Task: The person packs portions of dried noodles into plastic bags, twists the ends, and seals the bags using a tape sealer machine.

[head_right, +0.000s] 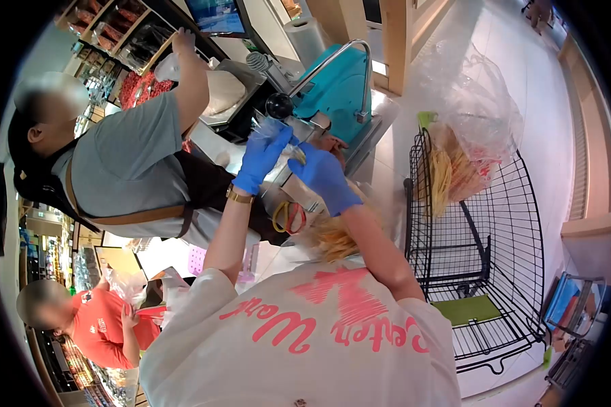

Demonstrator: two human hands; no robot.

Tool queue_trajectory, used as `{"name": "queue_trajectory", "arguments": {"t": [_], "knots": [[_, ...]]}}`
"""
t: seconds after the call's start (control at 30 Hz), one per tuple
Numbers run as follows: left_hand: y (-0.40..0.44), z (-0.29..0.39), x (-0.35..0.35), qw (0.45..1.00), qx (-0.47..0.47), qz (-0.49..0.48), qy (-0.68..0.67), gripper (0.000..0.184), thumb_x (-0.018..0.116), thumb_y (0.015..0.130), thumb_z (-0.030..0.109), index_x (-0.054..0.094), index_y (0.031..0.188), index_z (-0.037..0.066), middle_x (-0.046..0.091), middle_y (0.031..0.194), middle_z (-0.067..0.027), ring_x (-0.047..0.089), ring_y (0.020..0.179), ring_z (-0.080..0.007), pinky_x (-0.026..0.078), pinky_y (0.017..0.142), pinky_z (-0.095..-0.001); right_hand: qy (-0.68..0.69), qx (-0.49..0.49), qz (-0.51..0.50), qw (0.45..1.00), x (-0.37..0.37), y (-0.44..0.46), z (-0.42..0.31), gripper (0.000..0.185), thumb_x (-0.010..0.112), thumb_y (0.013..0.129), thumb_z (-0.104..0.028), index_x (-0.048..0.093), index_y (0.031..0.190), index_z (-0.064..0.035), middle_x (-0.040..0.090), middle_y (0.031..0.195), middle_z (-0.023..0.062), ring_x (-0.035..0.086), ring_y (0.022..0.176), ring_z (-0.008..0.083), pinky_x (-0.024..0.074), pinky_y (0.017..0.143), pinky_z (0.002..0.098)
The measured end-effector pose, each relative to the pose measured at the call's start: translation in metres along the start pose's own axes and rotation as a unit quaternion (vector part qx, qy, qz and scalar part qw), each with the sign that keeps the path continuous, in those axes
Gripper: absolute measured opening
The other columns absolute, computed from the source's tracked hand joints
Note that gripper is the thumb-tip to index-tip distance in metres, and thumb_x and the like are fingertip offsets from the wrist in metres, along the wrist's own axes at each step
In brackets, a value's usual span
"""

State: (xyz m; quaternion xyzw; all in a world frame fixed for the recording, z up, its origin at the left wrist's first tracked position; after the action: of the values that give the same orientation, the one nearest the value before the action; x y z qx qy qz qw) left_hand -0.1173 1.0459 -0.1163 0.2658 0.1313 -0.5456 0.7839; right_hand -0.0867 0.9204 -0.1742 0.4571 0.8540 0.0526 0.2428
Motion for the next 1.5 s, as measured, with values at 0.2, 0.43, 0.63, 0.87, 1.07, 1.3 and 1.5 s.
{"name": "queue_trajectory", "arguments": {"t": [0.2, 0.43, 0.63, 0.87, 1.07, 1.3, 1.5], "knots": [[0.029, -0.016, -0.013, 0.991, -0.034, 0.004, 0.133, 0.022, 0.066, 0.079, 0.023, 0.069, 0.084, 0.002, 0.062, 0.06, -0.0031, 0.055, 0.053, -0.0106, 0.042, 0.052, -0.0267, -0.104, 0.022, 0.053, 0.993, 0.021, 0.027, 0.03, 0.026, 0.06, 0.078, -0.023, 0.058, 0.096, -0.0045, 0.062, 0.082, 0.0153, 0.06, 0.076, 0.0307, 0.0473, 0.066, 0.0369], [0.051, -0.031, -0.018, 0.989, -0.142, -0.039, -0.011, 0.023, 0.07, 0.074, 0.022, 0.064, 0.076, 0.0, 0.059, 0.059, -0.0078, 0.055, 0.049, -0.0132, 0.043, 0.049, -0.027, -0.062, 0.025, 0.038, 0.997, 0.015, 0.037, 0.035, 0.039, 0.061, 0.077, -0.03, 0.057, 0.104, -0.0024, 0.062, 0.087, 0.0206, 0.061, 0.08, 0.0349, 0.0484, 0.07, 0.0396], [0.061, 0.0, -0.018, 0.991, -0.016, -0.025, 0.131, 0.019, 0.068, 0.073, 0.019, 0.063, 0.076, 0.0, 0.06, 0.063, -0.0127, 0.061, 0.061, -0.0239, 0.046, 0.057, -0.0326, -0.056, 0.07, 0.081, 0.993, 0.008, 0.04, 0.045, 0.04, 0.061, 0.076, -0.031, 0.058, 0.104, -0.0027, 0.063, 0.088, 0.0209, 0.061, 0.08, 0.0352, 0.0483, 0.071, 0.0392], [0.033, -0.004, -0.019, 0.952, 0.037, 0.135, 0.272, 0.02, 0.06, 0.078, 0.022, 0.057, 0.095, 0.013, 0.055, 0.09, -0.0122, 0.059, 0.073, -0.0349, 0.047, 0.061, -0.0402, -0.253, 0.083, 0.057, 0.962, 0.032, 0.051, 0.038, 0.048, 0.059, 0.077, -0.033, 0.051, 0.113, -0.0034, 0.06, 0.098, 0.0182, 0.057, 0.092, 0.033, 0.0449, 0.08, 0.0412], [0.04, -0.01, -0.031, 0.959, -0.024, 0.049, 0.278, 0.013, 0.054, 0.079, 0.019, 0.057, 0.089, 0.011, 0.052, 0.091, -0.0146, 0.056, 0.074, -0.0364, 0.046, 0.066, -0.0429, -0.225, -0.128, 0.129, 0.957, 0.012, 0.018, 0.001, 0.061, 0.062, 0.073, -0.022, 0.039, 0.126, -0.0001, 0.046, 0.119, 0.0162, 0.045, 0.107, 0.0308, 0.038, 0.092, 0.0409], [0.025, -0.055, -0.009, 0.868, -0.349, -0.01, -0.353, 0.012, 0.048, 0.09, 0.021, 0.048, 0.098, 0.012, 0.053, 0.093, -0.0085, 0.057, 0.083, -0.0258, 0.055, 0.071, -0.0461, -0.288, -0.11, 0.033, 0.951, 0.035, 0.032, 0.013, 0.06, 0.056, 0.071, -0.01, 0.038, 0.127, 0.0005, 0.039, 0.13, 0.0156, 0.04, 0.116, 0.0331, 0.0317, 0.1, 0.0415], [0.016, -0.085, 0.022, 0.728, -0.248, 0.052, -0.637, 0.026, 0.045, 0.091, 0.021, 0.045, 0.112, 0.006, 0.052, 0.106, -0.0192, 0.053, 0.098, -0.0384, 0.045, 0.08, -0.0614, -0.244, -0.147, 0.108, 0.952, 0.047, 0.018, 0.01, 0.051, 0.05, 0.071, -0.001, 0.043, 0.121, 0.0008, 0.037, 0.132, 0.0184, 0.037, 0.12, 0.0337, 0.0321, 0.1, 0.0412]]}}
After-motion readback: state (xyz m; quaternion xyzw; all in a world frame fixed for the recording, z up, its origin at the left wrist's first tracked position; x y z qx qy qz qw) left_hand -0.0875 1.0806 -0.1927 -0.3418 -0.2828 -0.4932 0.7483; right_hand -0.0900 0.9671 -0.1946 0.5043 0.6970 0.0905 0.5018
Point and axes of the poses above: each hand's wrist, its own y-axis towards the middle knuckle, its own x-axis out of the palm, z = x × y, the point moved 5 cm from there along y, towards the middle knuckle
